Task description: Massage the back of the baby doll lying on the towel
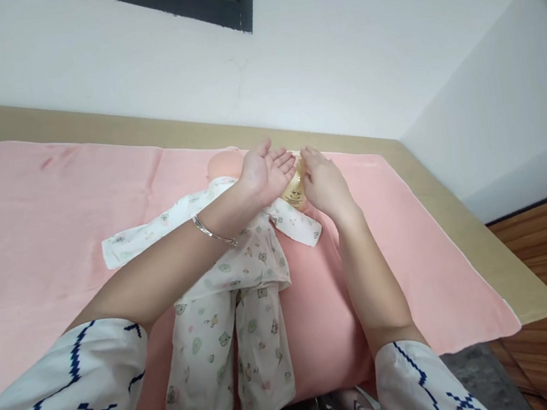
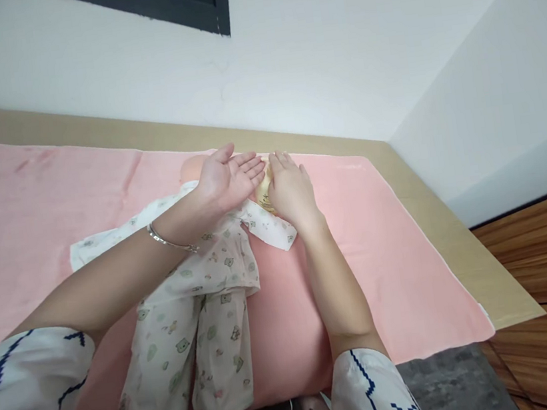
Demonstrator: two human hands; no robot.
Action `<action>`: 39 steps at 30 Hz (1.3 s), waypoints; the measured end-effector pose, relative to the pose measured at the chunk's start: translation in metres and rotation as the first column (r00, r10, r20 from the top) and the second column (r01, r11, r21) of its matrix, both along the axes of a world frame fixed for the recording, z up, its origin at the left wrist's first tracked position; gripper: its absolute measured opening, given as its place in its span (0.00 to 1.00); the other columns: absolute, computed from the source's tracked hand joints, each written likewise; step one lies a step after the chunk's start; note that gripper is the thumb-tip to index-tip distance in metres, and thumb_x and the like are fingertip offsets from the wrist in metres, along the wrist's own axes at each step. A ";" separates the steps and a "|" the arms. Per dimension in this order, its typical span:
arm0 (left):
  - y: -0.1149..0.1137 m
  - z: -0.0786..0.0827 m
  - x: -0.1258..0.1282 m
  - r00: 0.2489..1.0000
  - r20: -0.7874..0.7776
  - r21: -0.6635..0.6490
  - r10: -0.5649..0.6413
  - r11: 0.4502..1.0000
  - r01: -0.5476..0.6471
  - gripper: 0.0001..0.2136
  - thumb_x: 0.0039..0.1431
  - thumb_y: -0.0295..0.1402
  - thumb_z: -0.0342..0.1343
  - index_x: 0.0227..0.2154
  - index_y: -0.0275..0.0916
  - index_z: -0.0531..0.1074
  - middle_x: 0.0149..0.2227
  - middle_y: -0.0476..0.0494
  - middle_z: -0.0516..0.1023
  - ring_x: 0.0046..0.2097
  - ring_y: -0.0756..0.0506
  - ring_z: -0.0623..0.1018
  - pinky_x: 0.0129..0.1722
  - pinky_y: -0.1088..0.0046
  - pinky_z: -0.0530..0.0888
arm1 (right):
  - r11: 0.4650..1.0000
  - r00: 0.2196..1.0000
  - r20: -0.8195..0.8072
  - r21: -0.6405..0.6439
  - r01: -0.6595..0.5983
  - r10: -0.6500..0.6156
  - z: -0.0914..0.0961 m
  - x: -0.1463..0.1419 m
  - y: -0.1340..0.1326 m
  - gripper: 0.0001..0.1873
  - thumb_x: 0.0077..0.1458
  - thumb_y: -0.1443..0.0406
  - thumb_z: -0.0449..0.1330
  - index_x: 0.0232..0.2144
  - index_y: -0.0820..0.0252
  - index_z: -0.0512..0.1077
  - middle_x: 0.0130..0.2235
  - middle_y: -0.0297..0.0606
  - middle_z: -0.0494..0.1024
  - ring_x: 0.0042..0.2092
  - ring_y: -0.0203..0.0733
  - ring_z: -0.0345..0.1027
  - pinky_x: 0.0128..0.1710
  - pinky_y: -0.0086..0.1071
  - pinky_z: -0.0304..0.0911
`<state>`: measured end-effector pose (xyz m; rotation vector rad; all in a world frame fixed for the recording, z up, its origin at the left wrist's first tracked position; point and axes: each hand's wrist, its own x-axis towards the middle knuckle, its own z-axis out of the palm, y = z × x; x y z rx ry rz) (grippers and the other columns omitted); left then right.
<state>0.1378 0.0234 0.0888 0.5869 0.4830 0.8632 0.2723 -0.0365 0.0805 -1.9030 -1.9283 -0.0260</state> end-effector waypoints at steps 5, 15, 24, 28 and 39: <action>-0.013 0.003 -0.023 0.998 0.026 0.057 -0.061 0.997 0.060 0.34 0.68 0.46 0.42 0.71 0.32 0.50 0.69 0.32 0.62 0.71 0.41 0.61 0.66 0.64 0.67 | 0.997 0.995 0.058 0.020 0.076 -0.078 0.002 -0.009 -0.005 0.34 0.59 0.74 0.45 0.67 0.69 0.59 0.71 0.49 0.58 0.74 0.60 0.44 0.69 0.60 0.52; -0.096 0.000 -0.123 0.977 0.137 -0.198 -0.166 0.961 0.191 0.31 0.66 0.45 0.49 0.65 0.26 0.60 0.64 0.29 0.70 0.66 0.39 0.70 0.67 0.63 0.66 | 0.994 0.998 -0.055 0.101 0.044 -0.039 0.000 -0.032 -0.019 0.31 0.68 0.62 0.45 0.70 0.62 0.52 0.75 0.53 0.40 0.76 0.61 0.33 0.69 0.68 0.42; -0.120 0.022 -0.160 0.819 0.387 -0.012 -0.423 0.886 0.463 0.33 0.68 0.58 0.35 0.59 0.39 0.70 0.63 0.39 0.72 0.68 0.36 0.65 0.67 0.56 0.59 | 0.882 0.906 0.209 0.230 -0.411 0.368 -0.003 -0.113 -0.101 0.39 0.68 0.46 0.34 0.73 0.50 0.29 0.76 0.47 0.35 0.75 0.71 0.24 0.61 0.83 0.23; -0.130 0.022 -0.164 0.790 0.423 0.007 -0.443 0.874 0.486 0.33 0.69 0.57 0.33 0.61 0.40 0.69 0.59 0.42 0.75 0.66 0.39 0.69 0.65 0.62 0.61 | 0.860 0.879 0.283 0.238 -0.451 0.383 -0.006 -0.122 -0.117 0.45 0.65 0.40 0.35 0.73 0.56 0.28 0.76 0.49 0.36 0.74 0.73 0.17 0.62 0.83 0.26; -0.156 0.003 -0.148 0.836 0.310 -0.152 -0.453 0.844 0.514 0.31 0.64 0.61 0.39 0.61 0.53 0.68 0.49 0.47 0.81 0.59 0.37 0.75 0.58 0.56 0.70 | 0.819 0.846 0.247 0.231 -0.525 0.473 -0.010 -0.125 -0.129 0.53 0.55 0.33 0.44 0.74 0.45 0.34 0.76 0.33 0.41 0.75 0.65 0.25 0.71 0.68 0.20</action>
